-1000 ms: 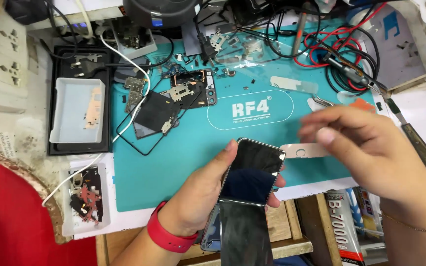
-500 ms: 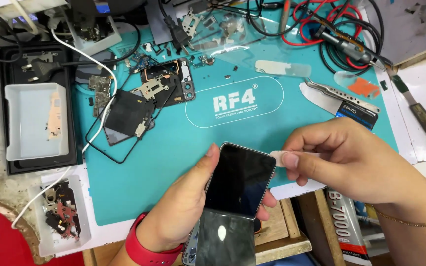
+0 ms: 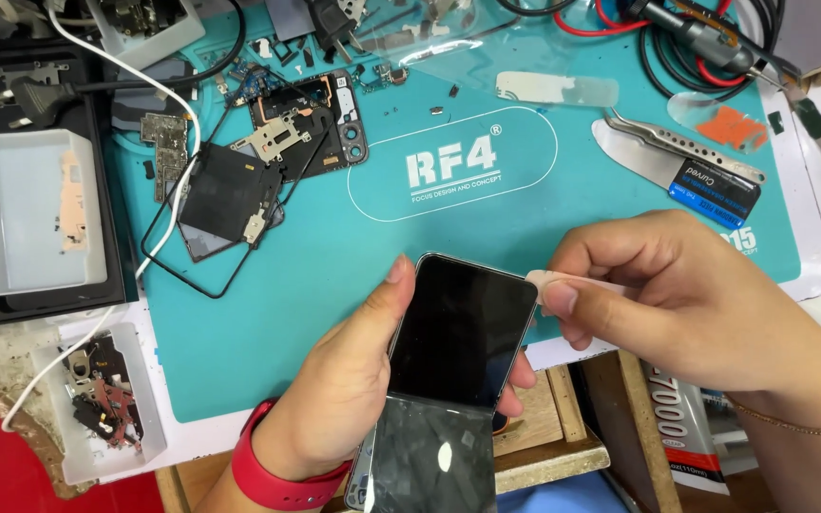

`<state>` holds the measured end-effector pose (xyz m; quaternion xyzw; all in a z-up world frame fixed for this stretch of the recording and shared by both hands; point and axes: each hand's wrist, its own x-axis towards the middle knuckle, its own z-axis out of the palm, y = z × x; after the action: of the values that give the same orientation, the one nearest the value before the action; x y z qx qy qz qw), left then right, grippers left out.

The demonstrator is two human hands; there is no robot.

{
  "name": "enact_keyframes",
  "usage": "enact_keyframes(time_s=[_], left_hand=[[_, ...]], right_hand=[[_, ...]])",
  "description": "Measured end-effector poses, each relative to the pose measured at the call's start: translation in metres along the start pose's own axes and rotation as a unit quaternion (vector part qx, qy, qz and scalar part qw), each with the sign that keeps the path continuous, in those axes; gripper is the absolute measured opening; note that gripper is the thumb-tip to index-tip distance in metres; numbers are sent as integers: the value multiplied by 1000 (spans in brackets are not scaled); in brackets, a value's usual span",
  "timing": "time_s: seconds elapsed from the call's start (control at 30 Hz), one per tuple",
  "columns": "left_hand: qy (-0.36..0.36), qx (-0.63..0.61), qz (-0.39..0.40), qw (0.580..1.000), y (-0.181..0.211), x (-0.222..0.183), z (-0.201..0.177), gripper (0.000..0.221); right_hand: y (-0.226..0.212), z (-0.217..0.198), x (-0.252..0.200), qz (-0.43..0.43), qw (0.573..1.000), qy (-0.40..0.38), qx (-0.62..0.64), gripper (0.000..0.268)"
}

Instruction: Technician applying adhesive and assembling components of a foldable smartphone.

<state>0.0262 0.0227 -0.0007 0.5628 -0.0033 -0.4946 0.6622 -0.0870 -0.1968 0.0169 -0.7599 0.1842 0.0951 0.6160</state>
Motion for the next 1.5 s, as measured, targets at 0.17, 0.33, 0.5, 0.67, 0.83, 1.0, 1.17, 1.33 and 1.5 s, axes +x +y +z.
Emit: enact_keyframes(time_s=[0.17, 0.33, 0.5, 0.67, 0.83, 1.0, 1.17, 1.33, 1.5], left_hand=[[10, -21, -1, 1000, -6, 2, -2, 69], [-27, -28, 52, 998, 5, 0, 6, 54], [-49, -60, 51, 996, 6, -1, 6, 48], [-105, -138, 16, 985, 6, -2, 6, 50], [-24, -73, 31, 997, 4, 0, 7, 48], [-49, -91, 17, 995, 4, 0, 5, 50], [7, -54, 65, 996, -5, 4, 1, 51], [9, -49, 56, 997, -4, 3, 3, 52], [-13, -67, 56, 996, 0, 2, 6, 49]], right_hand=[[2, 0, -1, 2, 1000, -2, 0, 35], [2, 0, -1, -1, 1000, -7, -4, 37], [3, 1, -2, -10, 1000, -11, -17, 38], [4, 0, -2, -8, 1000, -14, -26, 39], [6, -2, -1, -42, 997, -42, -41, 38], [7, -3, -1, -44, 996, -41, -69, 40], [8, -3, 0, -44, 996, -43, -71, 40], [8, -2, 0, -46, 995, -41, -79, 40], [9, -2, 0, -42, 995, -38, -81, 41]])
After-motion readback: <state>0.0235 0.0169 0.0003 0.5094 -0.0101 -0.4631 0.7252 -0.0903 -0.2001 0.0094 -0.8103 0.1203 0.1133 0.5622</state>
